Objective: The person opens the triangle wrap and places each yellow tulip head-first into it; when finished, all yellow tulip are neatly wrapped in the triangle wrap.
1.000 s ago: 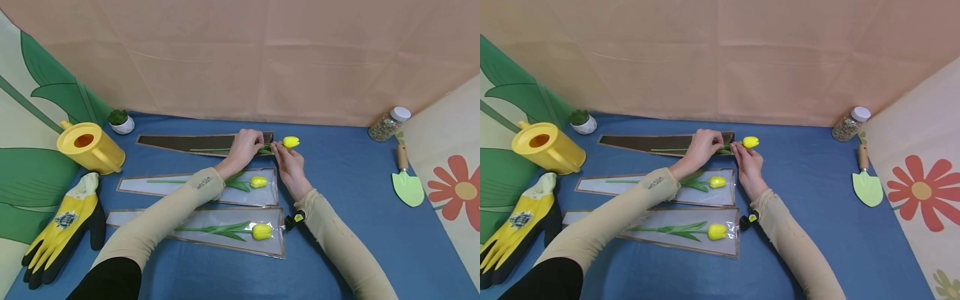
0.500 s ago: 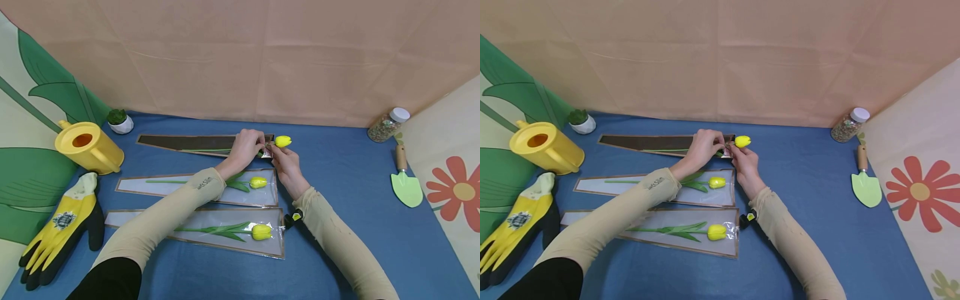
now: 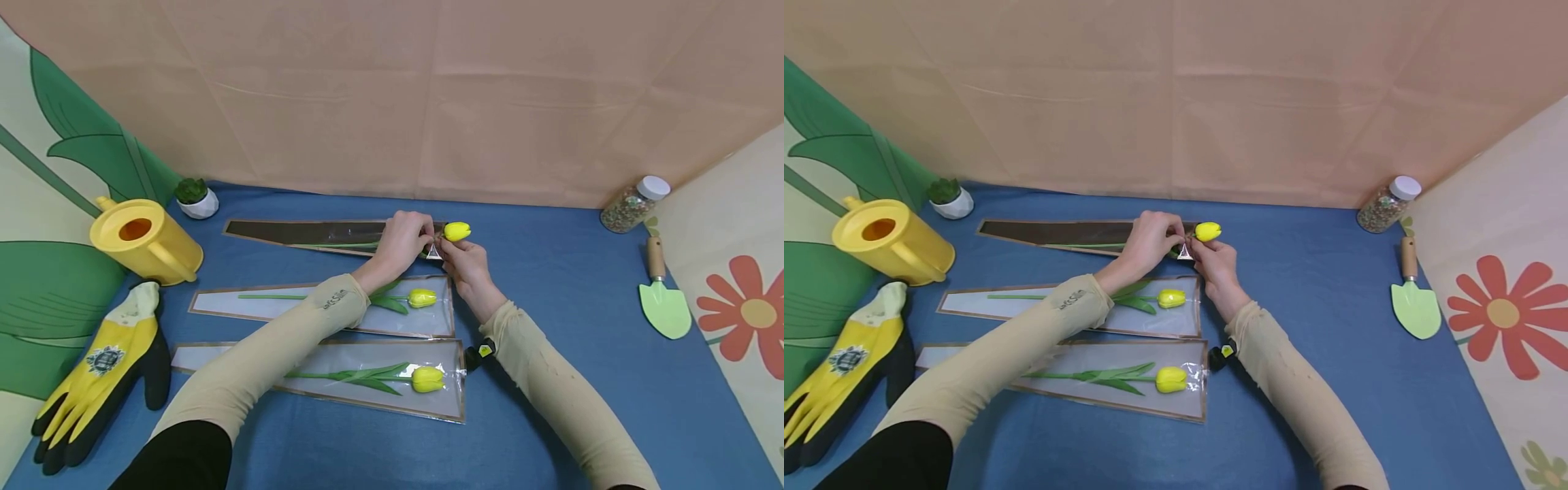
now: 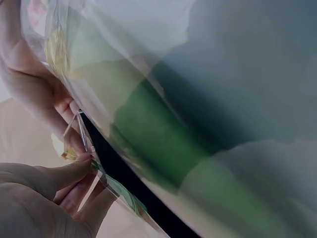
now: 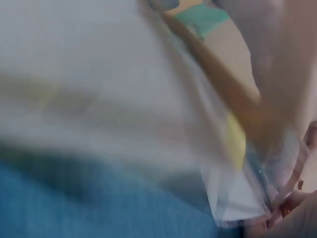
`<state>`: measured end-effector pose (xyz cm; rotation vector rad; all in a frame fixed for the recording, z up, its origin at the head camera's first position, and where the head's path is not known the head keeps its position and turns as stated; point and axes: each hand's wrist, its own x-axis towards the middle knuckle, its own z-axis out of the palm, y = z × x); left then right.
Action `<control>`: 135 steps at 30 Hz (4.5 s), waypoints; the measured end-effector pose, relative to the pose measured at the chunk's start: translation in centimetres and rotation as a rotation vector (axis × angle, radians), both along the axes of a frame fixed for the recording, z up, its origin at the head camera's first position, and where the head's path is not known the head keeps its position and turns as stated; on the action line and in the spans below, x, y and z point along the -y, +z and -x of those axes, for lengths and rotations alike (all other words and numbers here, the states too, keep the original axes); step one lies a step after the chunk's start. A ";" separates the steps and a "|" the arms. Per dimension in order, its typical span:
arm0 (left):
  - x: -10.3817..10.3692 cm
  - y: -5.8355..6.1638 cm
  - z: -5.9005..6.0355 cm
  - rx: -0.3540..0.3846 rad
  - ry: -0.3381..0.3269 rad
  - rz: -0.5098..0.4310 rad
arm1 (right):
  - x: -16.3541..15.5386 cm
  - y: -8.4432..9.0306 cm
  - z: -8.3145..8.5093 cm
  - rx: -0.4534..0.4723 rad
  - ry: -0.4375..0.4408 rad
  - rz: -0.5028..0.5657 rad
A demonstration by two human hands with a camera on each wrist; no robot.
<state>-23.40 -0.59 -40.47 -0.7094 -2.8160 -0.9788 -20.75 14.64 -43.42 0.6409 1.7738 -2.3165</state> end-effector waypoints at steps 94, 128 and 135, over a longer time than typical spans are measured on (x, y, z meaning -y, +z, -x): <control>-0.2 -0.1 -0.1 -0.014 0.017 0.039 | -2.9 0.4 -0.4 -0.206 0.166 -0.136; 1.9 0.3 -0.5 0.002 -0.042 0.053 | -4.6 1.1 -0.3 -0.333 0.242 -0.358; 5.4 1.2 -0.9 -0.052 0.002 0.236 | -7.9 2.5 -1.3 -0.543 0.314 -0.816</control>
